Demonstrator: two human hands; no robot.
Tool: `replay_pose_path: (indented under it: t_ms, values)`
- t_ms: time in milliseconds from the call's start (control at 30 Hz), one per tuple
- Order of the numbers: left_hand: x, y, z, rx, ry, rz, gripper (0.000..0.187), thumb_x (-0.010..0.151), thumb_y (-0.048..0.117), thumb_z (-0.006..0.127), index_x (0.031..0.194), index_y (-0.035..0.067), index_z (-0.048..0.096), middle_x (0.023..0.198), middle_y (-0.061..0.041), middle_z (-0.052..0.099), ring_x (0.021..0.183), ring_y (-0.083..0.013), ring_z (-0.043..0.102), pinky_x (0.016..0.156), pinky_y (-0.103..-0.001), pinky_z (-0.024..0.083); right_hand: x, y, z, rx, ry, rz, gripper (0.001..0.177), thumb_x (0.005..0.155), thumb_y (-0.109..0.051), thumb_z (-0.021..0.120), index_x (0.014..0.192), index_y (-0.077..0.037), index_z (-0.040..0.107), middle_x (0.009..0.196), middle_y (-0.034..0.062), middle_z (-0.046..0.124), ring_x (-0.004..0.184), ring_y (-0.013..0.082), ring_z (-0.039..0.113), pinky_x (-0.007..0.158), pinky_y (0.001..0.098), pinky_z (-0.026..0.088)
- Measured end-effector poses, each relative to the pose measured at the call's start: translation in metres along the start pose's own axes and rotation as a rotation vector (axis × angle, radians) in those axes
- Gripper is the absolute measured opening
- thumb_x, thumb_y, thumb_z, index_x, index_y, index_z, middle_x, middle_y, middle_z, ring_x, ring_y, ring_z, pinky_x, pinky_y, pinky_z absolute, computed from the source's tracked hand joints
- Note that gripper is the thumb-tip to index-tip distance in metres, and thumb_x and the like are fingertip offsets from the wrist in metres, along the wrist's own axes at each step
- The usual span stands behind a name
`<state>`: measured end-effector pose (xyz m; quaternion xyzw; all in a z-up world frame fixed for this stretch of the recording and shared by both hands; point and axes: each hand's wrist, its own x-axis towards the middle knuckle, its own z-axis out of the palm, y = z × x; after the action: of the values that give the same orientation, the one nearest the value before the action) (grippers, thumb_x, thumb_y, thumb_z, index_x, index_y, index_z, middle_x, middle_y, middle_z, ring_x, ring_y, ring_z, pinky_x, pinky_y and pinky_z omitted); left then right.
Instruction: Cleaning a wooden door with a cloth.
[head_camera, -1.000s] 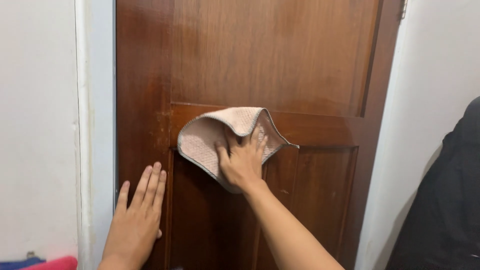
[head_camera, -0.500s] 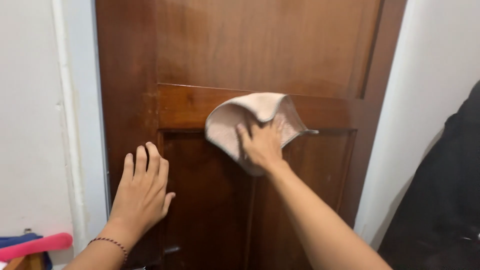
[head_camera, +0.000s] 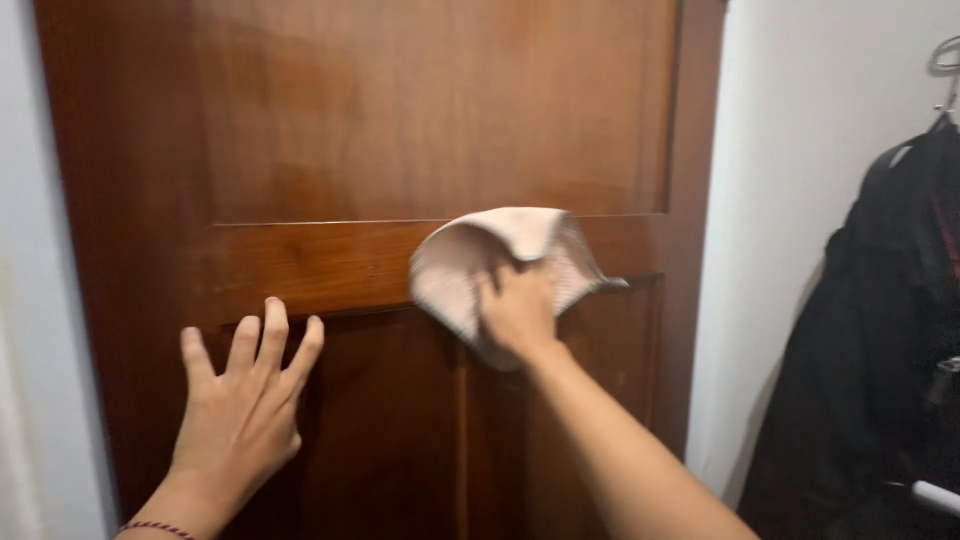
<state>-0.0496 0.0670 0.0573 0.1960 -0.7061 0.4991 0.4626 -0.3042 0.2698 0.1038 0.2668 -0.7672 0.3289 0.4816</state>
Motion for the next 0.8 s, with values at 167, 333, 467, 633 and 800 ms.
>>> replay_pose_path:
  t_ms: [167,333,467,633,800]
  values:
    - [0.014,0.008,0.0,-0.053,0.078,0.003,0.079,0.074,0.042,0.064,0.148,0.024,0.044,0.145,-0.008,0.048,0.13,-0.0243,0.046,0.104,-0.055,0.042,-0.018,0.023,-0.001,0.06,0.124,-0.257,0.059,0.098,-0.052,0.05,0.139,-0.012,0.062,0.147,0.0393,0.045,0.147,0.0561,0.018,0.122,0.06,0.002]
    - [0.043,0.002,-0.005,-0.162,0.191,0.063,0.081,0.08,0.055,0.061,0.149,0.015,0.047,0.147,-0.011,0.048,0.135,-0.0286,0.044,0.11,-0.05,0.036,-0.016,0.036,-0.005,0.058,0.047,-0.14,0.061,0.097,-0.053,0.05,0.145,-0.016,0.059,0.149,0.0367,0.039,0.152,0.053,0.008,0.125,0.0585,-0.002]
    - [0.067,0.005,-0.015,-0.192,0.311,0.077,0.095,0.074,0.071,0.055,0.149,0.013,0.048,0.157,-0.013,0.043,0.146,-0.0282,0.035,0.122,-0.052,0.027,-0.012,0.06,-0.003,0.068,0.084,-0.13,0.064,0.098,-0.054,0.049,0.148,-0.014,0.054,0.153,0.0365,0.036,0.151,0.0539,0.008,0.124,0.0586,-0.001]
    - [0.08,0.011,-0.004,-0.159,0.291,0.074,0.1,0.076,0.078,0.048,0.153,0.016,0.046,0.16,-0.014,0.041,0.151,-0.0284,0.03,0.126,-0.052,0.021,0.005,0.1,0.004,0.078,0.173,-0.067,0.067,0.099,-0.055,0.048,0.151,-0.013,0.05,0.157,0.0399,0.029,0.149,0.0548,0.006,0.121,0.058,0.0]
    - [0.08,0.023,0.002,-0.939,0.601,0.147,0.084,0.102,0.072,0.032,0.158,0.01,0.034,0.161,-0.024,0.028,0.152,-0.0369,0.022,0.123,-0.068,0.008,0.016,0.079,-0.003,0.046,0.14,0.023,0.069,0.1,-0.058,0.044,0.154,-0.016,0.047,0.157,0.0355,0.031,0.153,0.054,0.003,0.123,0.063,-0.005]
